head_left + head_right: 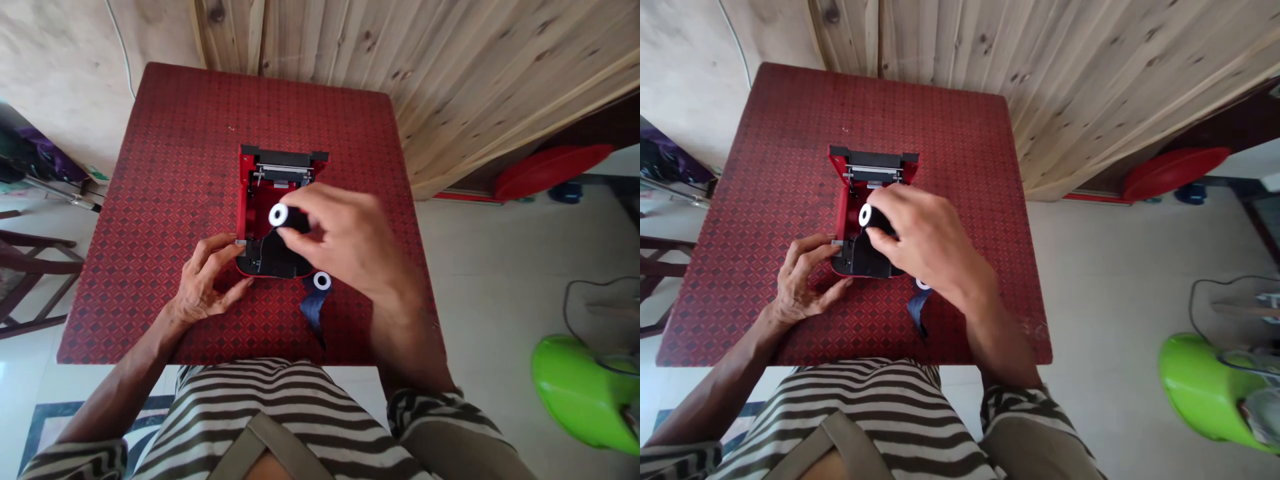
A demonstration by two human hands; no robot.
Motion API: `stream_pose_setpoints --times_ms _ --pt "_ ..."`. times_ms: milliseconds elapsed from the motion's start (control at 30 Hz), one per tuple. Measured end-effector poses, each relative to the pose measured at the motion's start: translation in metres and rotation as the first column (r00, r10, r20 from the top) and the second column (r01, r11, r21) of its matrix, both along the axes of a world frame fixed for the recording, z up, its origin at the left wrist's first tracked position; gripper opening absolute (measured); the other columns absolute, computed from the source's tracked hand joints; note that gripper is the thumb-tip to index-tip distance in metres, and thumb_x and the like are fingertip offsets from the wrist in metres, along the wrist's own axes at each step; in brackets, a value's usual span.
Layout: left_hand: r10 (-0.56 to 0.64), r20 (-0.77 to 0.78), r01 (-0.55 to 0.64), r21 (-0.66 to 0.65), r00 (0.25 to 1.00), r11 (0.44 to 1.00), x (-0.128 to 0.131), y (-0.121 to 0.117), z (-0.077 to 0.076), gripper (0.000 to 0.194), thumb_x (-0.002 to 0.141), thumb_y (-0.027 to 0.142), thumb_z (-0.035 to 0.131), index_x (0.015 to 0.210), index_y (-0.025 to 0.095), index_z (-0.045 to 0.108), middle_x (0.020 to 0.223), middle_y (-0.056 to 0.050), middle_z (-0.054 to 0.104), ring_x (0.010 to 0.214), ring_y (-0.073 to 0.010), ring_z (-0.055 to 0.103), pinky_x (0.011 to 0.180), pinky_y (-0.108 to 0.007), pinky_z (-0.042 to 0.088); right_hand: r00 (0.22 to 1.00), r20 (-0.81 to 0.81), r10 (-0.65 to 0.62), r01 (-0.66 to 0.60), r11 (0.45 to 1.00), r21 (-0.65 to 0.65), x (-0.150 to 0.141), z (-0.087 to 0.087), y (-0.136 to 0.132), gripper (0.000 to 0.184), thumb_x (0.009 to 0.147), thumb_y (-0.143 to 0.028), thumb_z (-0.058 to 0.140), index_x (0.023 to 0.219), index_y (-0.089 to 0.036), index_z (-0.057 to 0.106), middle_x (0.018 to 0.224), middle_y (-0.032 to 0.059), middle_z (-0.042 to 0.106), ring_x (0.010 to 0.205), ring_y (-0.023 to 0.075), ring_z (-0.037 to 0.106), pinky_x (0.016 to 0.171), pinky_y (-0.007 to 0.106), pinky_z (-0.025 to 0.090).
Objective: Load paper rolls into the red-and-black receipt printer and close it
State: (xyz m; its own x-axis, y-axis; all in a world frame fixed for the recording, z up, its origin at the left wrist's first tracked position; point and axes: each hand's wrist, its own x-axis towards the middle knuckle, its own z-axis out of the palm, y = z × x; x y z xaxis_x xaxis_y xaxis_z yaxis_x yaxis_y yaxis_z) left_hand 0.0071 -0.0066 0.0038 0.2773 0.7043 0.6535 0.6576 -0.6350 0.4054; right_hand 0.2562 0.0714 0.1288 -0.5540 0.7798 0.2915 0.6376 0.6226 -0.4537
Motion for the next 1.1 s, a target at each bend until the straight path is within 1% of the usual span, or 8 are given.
stream_pose_setpoints --times_ms 100,200,333,467,700,867,967,1100 --pt "0.001 -0.004 -0.001 0.013 1.0 1.0 0.0 0.001 0.001 0.064 0.092 0.036 0.085 0.148 0.021 0.059 0.132 -0.013 0.069 0.119 -0.0243 0.073 0.101 -0.037 0.067 0.921 -0.329 -0.208 0.21 0.977 -0.028 0.039 -0.008 0.009 0.017 0.09 -0.024 0.082 0.106 -0.024 0.075 0.087 -0.0017 0.077 0.067 0.0144 0.065 0.061 0.03 0.05" --pt "-0.001 -0.001 0.001 0.023 1.0 1.0 -0.001 0.003 0.002 0.065 0.091 0.035 0.086 0.148 0.021 0.059 0.132 -0.013 0.07 0.12 -0.0249 0.073 0.102 -0.037 0.066 0.772 -0.522 -0.364 0.371 0.924 -0.096 0.074 -0.049 0.039 0.02 0.082 -0.029 0.081 0.096 -0.026 0.066 0.081 -0.0038 0.071 0.068 0.0151 0.064 0.063 0.031 0.05" --pt "-0.001 0.005 0.001 0.03 1.0 1.0 -0.002 0.004 0.001 0.065 0.089 0.035 0.088 0.147 0.022 0.061 0.132 -0.013 0.07 0.121 -0.0258 0.073 0.102 -0.038 0.066 0.714 -0.508 -0.483 0.423 0.875 -0.237 0.097 -0.117 0.066 0.023 0.079 -0.036 0.075 0.094 -0.026 0.062 0.087 -0.0008 0.073 0.074 0.0174 0.069 0.07 0.034 0.055" --pt "0.001 0.013 -0.002 0.033 1.0 0.999 -0.002 0.005 0.0 0.068 0.088 0.035 0.089 0.148 0.023 0.06 0.132 -0.013 0.07 0.121 -0.0272 0.073 0.101 -0.041 0.067 0.701 -0.443 -0.558 0.48 0.829 -0.285 0.099 -0.148 0.064 0.027 0.08 -0.043 0.075 0.095 -0.026 0.06 0.089 0.0017 0.075 0.074 0.0192 0.07 0.072 0.036 0.055" --pt "-0.004 0.017 0.004 0.03 1.0 1.0 -0.002 0.006 0.0 0.072 0.086 0.035 0.091 0.15 0.025 0.059 0.133 -0.013 0.071 0.122 -0.0281 0.073 0.103 -0.044 0.067 0.74 -0.363 -0.566 0.483 0.823 -0.298 0.102 -0.152 0.058 0.034 0.083 -0.038 0.077 0.111 -0.026 0.063 0.109 0.0074 0.08 0.082 0.021 0.074 0.076 0.038 0.059" --pt "-0.009 0.028 0.008 0.024 1.0 1.0 -0.002 0.006 -0.001 0.07 0.086 0.036 0.09 0.149 0.025 0.06 0.134 -0.012 0.07 0.122 -0.0276 0.073 0.102 -0.043 0.067 0.69 -0.342 -0.638 0.573 0.77 -0.281 0.112 -0.127 0.009 0.036 0.084 -0.031 0.078 0.119 -0.025 0.072 0.122 0.0096 0.081 0.084 0.0211 0.075 0.08 0.04 0.062" --pt "-0.006 0.032 0.006 0.018 0.999 1.0 -0.002 0.005 -0.001 0.068 0.087 0.037 0.089 0.147 0.023 0.061 0.133 -0.013 0.07 0.123 -0.0278 0.073 0.103 -0.043 0.066 0.817 -0.256 -0.517 0.363 0.805 -0.469 0.115 -0.107 -0.033 0.017 0.088 -0.037 0.079 0.102 -0.027 0.081 0.101 0.0044 0.084 0.087 0.0218 0.077 0.083 0.039 0.063" --pt "-0.005 0.029 0.004 0.02 1.0 1.0 -0.001 0.006 0.0 0.067 0.087 0.038 0.089 0.146 0.023 0.06 0.134 -0.013 0.071 0.122 -0.0281 0.073 0.102 -0.044 0.066 0.924 -0.246 -0.294 0.082 0.779 -0.621 0.103 -0.108 -0.065 0.041 0.088 -0.032 0.083 0.129 -0.031 0.081 0.13 0.0046 0.083 0.105 0.0236 0.079 0.097 0.044 0.063"
